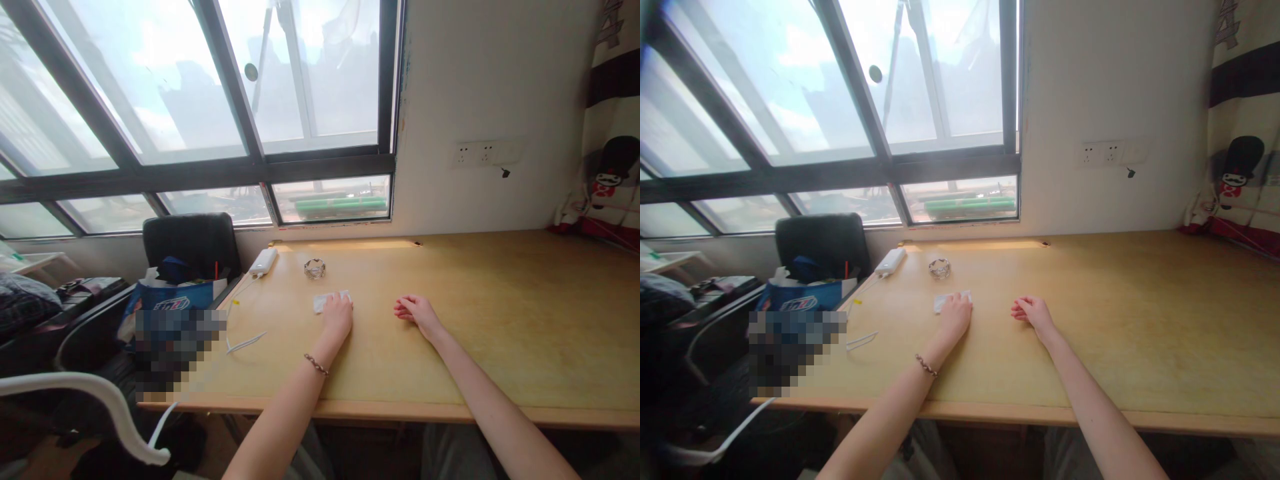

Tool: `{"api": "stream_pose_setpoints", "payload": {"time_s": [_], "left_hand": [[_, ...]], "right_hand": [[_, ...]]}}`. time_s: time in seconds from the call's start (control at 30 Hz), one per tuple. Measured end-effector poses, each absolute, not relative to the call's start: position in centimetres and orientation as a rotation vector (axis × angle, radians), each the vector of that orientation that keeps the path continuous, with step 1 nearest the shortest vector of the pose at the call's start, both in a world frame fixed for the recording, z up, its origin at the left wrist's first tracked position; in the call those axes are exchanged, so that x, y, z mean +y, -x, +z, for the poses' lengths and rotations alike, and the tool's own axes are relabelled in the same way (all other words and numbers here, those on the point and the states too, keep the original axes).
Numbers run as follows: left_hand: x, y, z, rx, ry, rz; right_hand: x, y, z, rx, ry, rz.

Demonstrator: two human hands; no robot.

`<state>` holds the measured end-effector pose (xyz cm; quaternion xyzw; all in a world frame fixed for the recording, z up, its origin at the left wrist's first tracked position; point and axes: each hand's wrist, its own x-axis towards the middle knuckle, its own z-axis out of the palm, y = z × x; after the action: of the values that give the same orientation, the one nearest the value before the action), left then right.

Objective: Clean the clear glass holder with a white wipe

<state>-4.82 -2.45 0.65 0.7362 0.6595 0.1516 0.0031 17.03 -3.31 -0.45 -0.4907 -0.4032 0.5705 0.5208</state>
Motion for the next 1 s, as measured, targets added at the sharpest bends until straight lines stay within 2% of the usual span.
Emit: {"api": "stream_pose_setpoints", "payload": {"time_s": [0.4, 0.77, 0.9, 1.0], "left_hand": [[-0.9, 9.1, 0.9, 2.514, -2.114, 0.435], [-0.5, 11.0, 1.2, 2.58, -2.038, 0.394], [-0.8, 9.6, 1.8, 2.451, -2.105, 0.642], [-1.5, 7.0, 2.0, 1.961, -2.181, 1.011]], "right_hand": [[-2.7, -17.7, -1.3, -0.875, 1.222, 1.297], [-2.7, -17.7, -1.2, -0.871, 1.24, 1.314], [-2.7, -17.6, -1.2, -0.9, 1.239, 1.289], [-3.0, -16.9, -0.8, -0.975, 1.229, 1.27]]}}
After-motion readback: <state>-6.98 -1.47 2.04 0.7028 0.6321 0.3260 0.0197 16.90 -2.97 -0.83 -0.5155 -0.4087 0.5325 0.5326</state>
